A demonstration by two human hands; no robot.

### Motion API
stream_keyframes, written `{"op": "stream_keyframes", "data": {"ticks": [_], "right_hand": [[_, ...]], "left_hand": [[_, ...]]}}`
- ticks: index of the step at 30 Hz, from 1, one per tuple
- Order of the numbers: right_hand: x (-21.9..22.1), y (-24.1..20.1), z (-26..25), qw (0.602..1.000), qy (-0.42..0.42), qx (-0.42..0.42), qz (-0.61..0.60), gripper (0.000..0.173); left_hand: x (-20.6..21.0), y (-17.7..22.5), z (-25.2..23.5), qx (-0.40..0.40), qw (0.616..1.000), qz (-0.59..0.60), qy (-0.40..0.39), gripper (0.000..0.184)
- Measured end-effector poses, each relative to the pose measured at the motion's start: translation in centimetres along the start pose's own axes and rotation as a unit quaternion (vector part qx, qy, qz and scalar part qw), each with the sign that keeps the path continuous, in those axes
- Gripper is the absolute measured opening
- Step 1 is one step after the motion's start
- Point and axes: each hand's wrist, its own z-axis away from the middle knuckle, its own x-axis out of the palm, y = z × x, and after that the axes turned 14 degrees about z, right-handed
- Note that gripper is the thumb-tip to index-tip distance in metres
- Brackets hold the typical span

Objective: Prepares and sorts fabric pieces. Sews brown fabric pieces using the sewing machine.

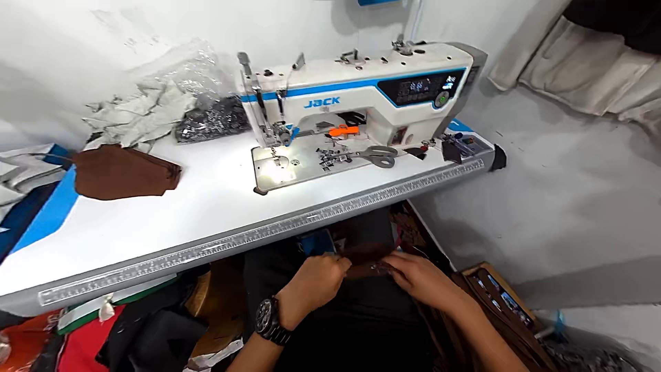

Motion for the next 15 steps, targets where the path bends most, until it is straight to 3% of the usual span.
{"op": "stream_keyframes", "data": {"ticks": [6,9,13,15], "right_hand": [[-2.3,-3.9,0.5,0.957,-0.188,-0.145,-0.168,0.020],[-0.1,-5.3,-0.3,0.933,-0.242,-0.173,-0.202,0.024],[1.9,-7.3,-2.2,0.944,-0.306,-0.120,-0.027,0.032],[-0.8,-9.5,-3.4,0.960,-0.246,-0.135,0.021,0.036]], "left_hand": [[-2.1,-2.6,8.4,0.042,0.988,0.123,-0.083,0.030],[-1.5,-4.7,11.3,0.001,0.980,0.159,-0.118,0.032],[1.1,-7.3,12.8,-0.144,0.971,0.142,-0.127,0.036],[2.8,-9.1,13.0,-0.190,0.962,0.153,-0.119,0.038]]}}
